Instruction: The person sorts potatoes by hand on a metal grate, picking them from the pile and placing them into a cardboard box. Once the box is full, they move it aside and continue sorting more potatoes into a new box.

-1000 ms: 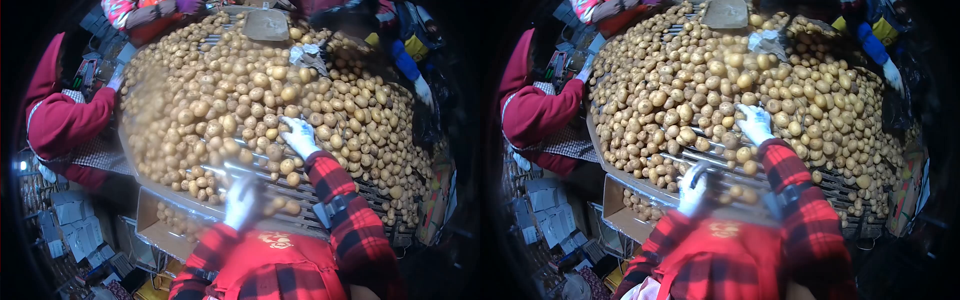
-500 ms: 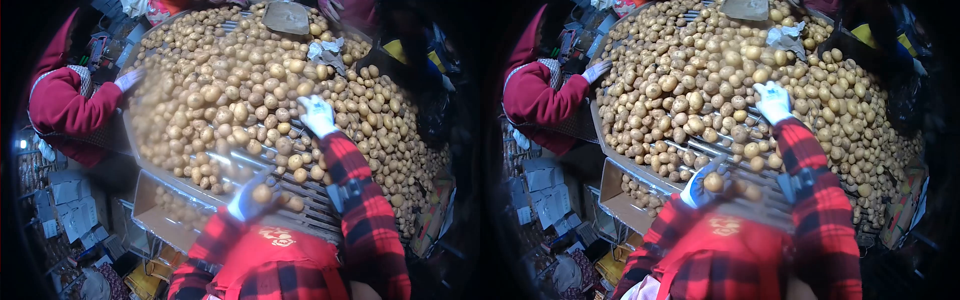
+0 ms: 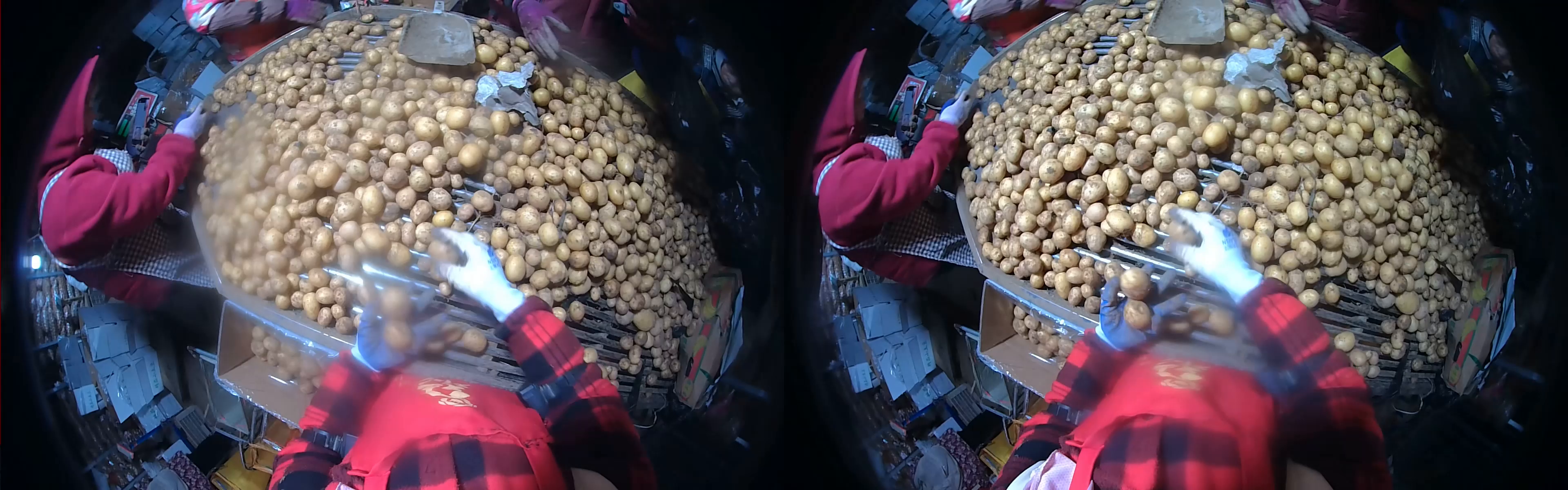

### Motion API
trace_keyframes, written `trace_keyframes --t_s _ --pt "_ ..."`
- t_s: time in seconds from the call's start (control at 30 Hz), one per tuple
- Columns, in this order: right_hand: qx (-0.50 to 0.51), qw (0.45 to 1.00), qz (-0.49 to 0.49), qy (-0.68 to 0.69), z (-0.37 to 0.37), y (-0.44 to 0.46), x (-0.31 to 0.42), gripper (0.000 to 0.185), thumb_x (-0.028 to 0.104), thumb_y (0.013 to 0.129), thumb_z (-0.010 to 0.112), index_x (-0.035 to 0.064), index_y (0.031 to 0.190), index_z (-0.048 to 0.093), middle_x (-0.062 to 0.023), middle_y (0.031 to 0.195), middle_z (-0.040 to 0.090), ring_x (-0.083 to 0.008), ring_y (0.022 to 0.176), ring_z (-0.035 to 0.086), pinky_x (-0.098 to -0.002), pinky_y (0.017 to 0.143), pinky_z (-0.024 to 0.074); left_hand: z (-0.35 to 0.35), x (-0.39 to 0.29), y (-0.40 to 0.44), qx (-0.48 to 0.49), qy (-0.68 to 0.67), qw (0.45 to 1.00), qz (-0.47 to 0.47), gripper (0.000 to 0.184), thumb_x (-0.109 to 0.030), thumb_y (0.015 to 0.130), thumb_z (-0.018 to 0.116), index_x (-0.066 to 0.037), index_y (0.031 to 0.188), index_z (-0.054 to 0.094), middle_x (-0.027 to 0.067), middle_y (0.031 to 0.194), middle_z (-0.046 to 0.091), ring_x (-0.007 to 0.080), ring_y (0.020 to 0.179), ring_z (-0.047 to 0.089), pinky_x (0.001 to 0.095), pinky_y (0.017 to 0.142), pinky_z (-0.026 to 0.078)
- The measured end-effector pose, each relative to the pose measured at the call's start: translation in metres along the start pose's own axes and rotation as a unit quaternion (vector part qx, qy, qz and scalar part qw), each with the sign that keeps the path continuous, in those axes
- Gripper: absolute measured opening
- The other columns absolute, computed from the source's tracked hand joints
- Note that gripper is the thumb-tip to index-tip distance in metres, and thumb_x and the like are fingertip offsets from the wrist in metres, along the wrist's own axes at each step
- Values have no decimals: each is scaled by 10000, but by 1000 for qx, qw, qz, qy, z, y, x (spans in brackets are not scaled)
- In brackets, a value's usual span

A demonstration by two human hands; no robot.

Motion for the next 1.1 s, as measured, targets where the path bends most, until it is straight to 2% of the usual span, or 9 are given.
trace_keyframes --t_s 0.1,0.3,0.4,0.47,0.6,0.8,0.9,0.93,1.1 --pt "159 965 -2 210 -10 -13 23 516 265 922 690 75 1385 566 -144 1229 647 -298 1149 617 -429 990 489 -7 -5 9 -14 -82 995 57 646 -561 967 518 -217 1503 410 143 1574 365 448 1393 403 607 1087 390" --pt "-232 908 -192 -292 -91 169 -19 569 402 915 621 104 1395 552 -173 1356 585 -384 1228 550 -515 1061 396 -16 -3 -8 68 207 976 26 555 -513 1021 368 -254 1512 372 84 1549 393 332 1402 408 638 1120 330" --pt "-102 945 -52 -308 -96 246 -17 622 542 944 493 141 1417 538 -163 1448 537 -389 1337 491 -604 1082 337 -62 -3 -27 -228 707 651 156 625 -564 1023 318 -189 1523 336 66 1528 413 283 1374 436 598 1102 358" --pt "-63 932 -23 -355 -93 259 -7 622 548 950 472 141 1415 542 -168 1455 533 -382 1354 483 -582 1092 341 -60 0 -20 -14 226 947 228 619 -50 966 579 -32 1490 250 304 1285 503 329 1035 636 442 831 596" --pt "-73 922 1 -381 -93 247 -3 568 551 947 465 121 1282 623 -176 1309 635 -373 1216 592 -545 1012 426 -68 3 -25 -131 160 907 367 627 -93 979 569 -60 1512 239 311 1372 460 364 1109 623 463 845 590" --pt "-34 913 -51 -404 -38 159 -8 527 558 927 525 164 1251 659 -121 1193 683 -381 1198 573 -611 978 394 -10 -5 2 28 226 972 57 594 -416 998 482 -95 1474 332 77 1363 497 213 1267 490 444 1039 470" --pt "-40 914 -111 -389 4 95 0 647 545 900 576 160 1417 522 -143 1534 398 -422 1332 400 -630 1028 329 -85 -12 -29 0 730 587 350 680 -519 1030 426 -83 1530 275 158 1469 451 357 1292 498 552 1096 388" --pt "-78 923 -112 -359 13 77 -4 681 533 891 594 169 1456 480 -144 1553 367 -425 1354 372 -627 1044 323 -69 -12 -24 -88 587 783 184 672 -549 1044 338 -74 1519 306 166 1459 458 296 1269 508 481 1128 371" --pt "-57 908 -194 -366 35 -33 -29 807 440 817 699 213 1532 402 -128 1633 247 -514 1446 203 -629 1125 268 -106 -22 -30 -136 263 942 158 642 -555 1015 369 -88 1455 385 155 1405 489 305 1285 497 509 1115 386"
Point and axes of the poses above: each hand's wrist, its own y-axis towards the middle knuckle, its own z-axis out of the palm, x = y × z, the point moved 2 cm from there along y, towards the middle knuckle
